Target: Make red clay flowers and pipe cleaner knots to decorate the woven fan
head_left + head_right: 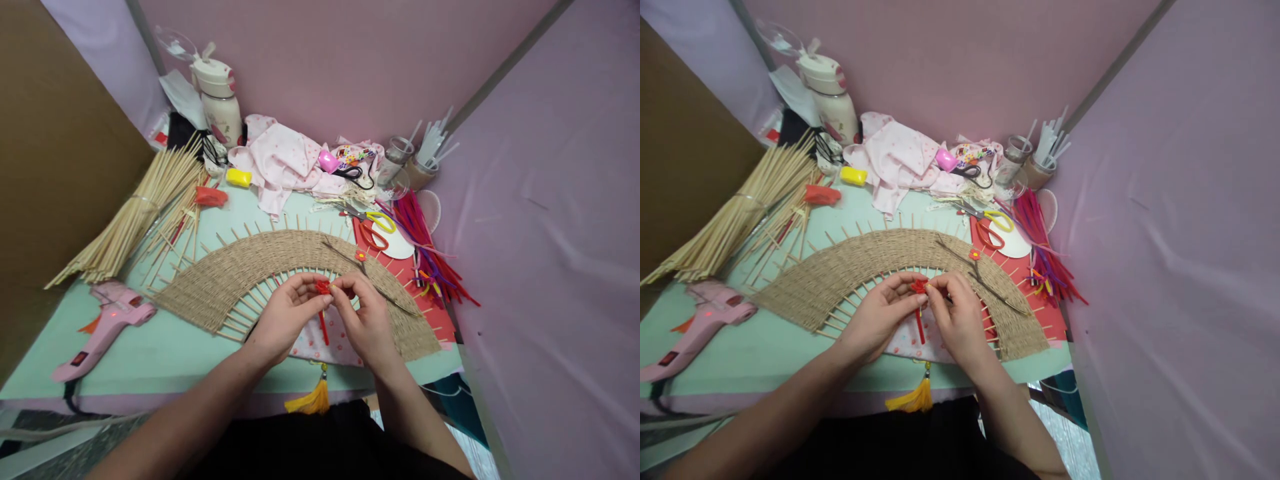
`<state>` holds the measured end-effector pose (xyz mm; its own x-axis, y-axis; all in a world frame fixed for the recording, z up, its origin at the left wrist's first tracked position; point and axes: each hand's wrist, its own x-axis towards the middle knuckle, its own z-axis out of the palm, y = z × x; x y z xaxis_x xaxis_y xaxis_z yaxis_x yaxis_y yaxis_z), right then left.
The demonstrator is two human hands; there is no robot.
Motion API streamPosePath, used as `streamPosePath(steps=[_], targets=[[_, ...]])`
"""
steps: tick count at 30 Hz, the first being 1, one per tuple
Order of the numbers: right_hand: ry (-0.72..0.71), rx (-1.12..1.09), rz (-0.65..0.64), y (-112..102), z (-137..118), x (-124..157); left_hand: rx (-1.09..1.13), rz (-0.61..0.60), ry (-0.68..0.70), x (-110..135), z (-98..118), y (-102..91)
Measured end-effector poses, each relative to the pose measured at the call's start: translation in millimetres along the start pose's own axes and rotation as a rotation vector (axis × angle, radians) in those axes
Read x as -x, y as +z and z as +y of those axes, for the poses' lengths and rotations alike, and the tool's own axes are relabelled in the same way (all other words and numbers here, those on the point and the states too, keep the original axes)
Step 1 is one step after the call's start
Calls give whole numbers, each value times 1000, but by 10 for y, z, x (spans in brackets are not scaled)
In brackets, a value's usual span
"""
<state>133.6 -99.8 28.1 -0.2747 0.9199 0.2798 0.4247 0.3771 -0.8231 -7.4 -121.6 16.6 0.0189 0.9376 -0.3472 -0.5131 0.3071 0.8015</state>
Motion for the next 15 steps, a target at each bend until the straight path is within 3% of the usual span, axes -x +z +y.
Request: streamPosePath(steps=[15], targets=[[46,9,-61,-51,-11,23,-229,-99,56,-20,42,-93]])
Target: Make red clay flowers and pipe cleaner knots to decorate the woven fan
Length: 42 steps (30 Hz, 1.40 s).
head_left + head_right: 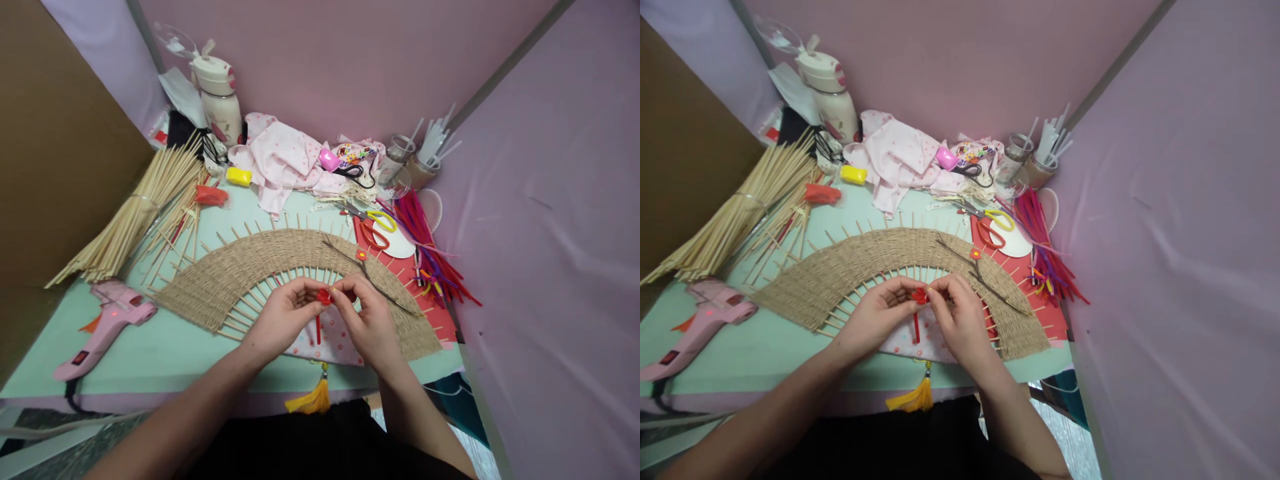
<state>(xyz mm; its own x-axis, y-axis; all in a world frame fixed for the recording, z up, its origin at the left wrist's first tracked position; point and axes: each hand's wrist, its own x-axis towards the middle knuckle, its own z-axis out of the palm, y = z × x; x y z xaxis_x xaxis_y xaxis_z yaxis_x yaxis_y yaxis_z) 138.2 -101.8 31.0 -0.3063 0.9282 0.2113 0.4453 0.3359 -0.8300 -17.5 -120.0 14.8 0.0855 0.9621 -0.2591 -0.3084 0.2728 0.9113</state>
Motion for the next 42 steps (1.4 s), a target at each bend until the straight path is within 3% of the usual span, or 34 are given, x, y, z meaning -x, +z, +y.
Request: streamPosePath(steps=[11,20,34,42], targets=[[40,-34,-11,-32,19,6,30,-27,-36,17,62,42],[145,-173,-56,-44,100,-12,171,-14,-173,-1,-18,19],[118,-165,-42,-63,73,-18,134,61,-58,5,-14,36],[150,-201,-25,3,137,-5,203,47,-82,-7,-75,29]])
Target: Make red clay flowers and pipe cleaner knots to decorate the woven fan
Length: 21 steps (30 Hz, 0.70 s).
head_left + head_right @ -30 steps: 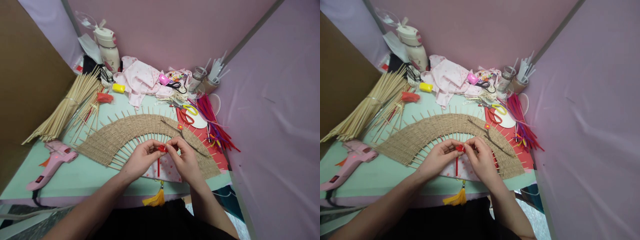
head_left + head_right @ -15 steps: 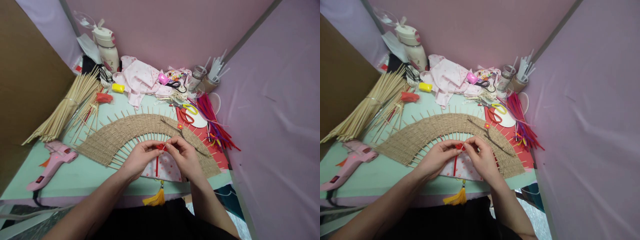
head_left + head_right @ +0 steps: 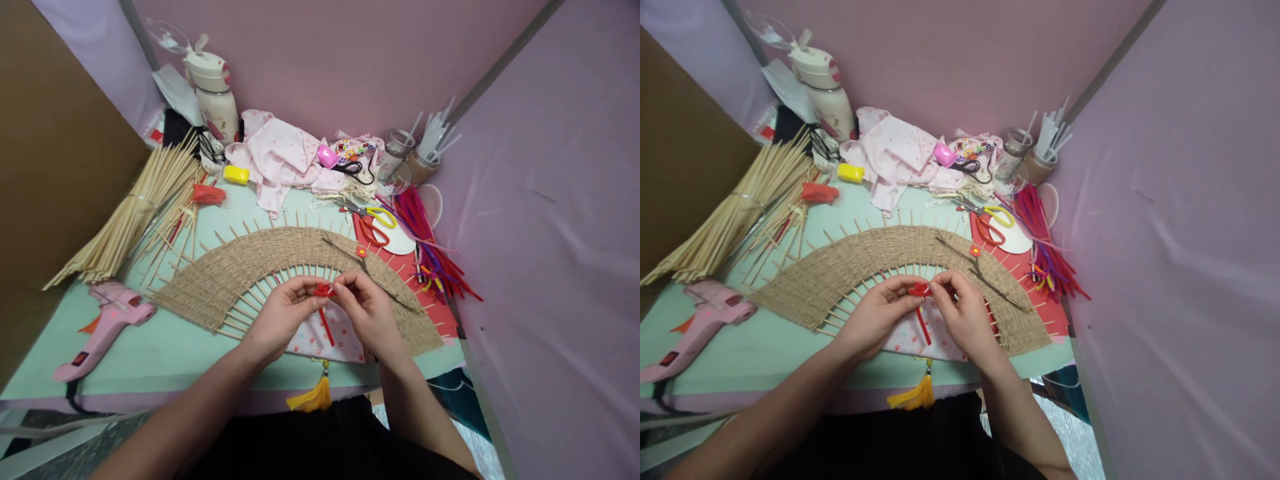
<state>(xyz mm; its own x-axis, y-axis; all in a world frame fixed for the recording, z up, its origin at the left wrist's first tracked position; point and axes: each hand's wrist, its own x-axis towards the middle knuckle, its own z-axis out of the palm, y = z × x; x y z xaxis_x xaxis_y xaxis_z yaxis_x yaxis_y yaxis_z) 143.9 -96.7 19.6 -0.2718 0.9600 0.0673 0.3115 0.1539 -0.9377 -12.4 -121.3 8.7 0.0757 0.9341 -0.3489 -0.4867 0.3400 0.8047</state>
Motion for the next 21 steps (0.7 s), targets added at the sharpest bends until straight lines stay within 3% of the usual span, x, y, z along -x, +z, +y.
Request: streamPosePath(steps=[4,8,10,14,18,21], targets=[[-13,-84,32,-47,-52,16,50,41,-13,-25,2,2],[-89,-146,-198,-156,-163,51,59,36,-13,-32,26,6],[-145,-129,-242,-186,-189,69,47,57,1,-28,33,5],[-281,66,-103,-156,-178,93,33,107,56,-20,31,10],[-383,153,-130,-48,-155,97,5,128,115,-24,11,31],[-383,132,-100,30,-141,91,-77,136,157,-26,15,38]])
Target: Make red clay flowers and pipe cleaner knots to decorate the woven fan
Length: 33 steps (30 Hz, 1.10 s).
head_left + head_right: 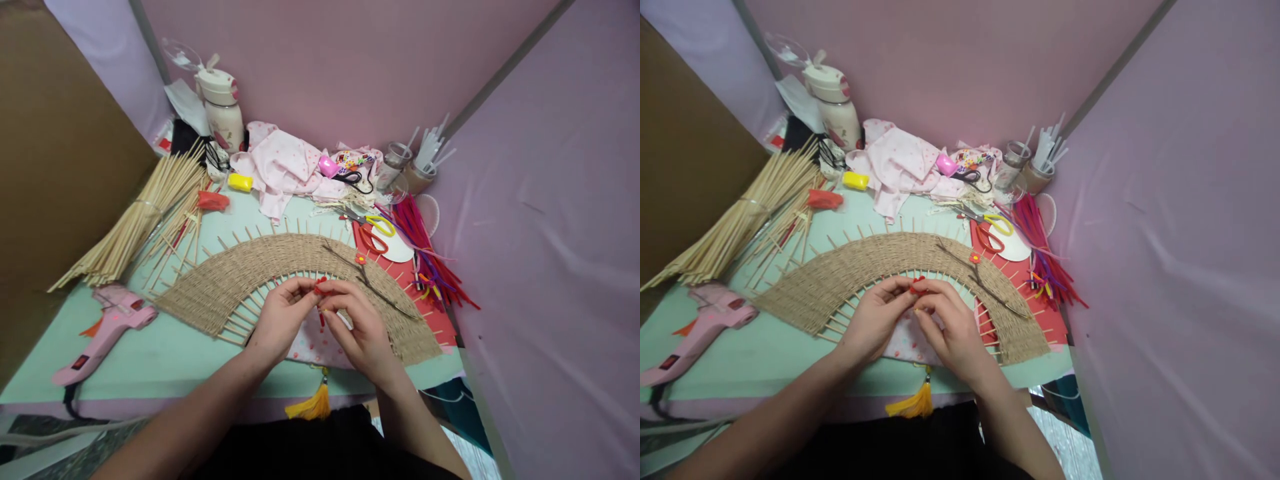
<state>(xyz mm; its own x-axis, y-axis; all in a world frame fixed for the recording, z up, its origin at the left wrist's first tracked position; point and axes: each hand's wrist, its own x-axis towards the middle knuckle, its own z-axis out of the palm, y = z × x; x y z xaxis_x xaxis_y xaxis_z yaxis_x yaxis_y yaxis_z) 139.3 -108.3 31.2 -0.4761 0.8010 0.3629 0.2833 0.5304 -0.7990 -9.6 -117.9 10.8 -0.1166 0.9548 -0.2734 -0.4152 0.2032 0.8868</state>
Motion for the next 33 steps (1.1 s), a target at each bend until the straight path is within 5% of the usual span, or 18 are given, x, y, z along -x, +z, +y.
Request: streamPosePath(steps=[6,13,26,33], targets=[[238,-219,116,-8,33,-9,-289,-50,118,-1,56,-59],[464,-447,96,-94,51,-65,-567,-135,294,6,9,-87],[317,-274,133,-101,68,-72,294,-91,-208,-65,-30,-3],[347,-249,157,-6,87,-101,366,-154,-324,-35,-42,13]])
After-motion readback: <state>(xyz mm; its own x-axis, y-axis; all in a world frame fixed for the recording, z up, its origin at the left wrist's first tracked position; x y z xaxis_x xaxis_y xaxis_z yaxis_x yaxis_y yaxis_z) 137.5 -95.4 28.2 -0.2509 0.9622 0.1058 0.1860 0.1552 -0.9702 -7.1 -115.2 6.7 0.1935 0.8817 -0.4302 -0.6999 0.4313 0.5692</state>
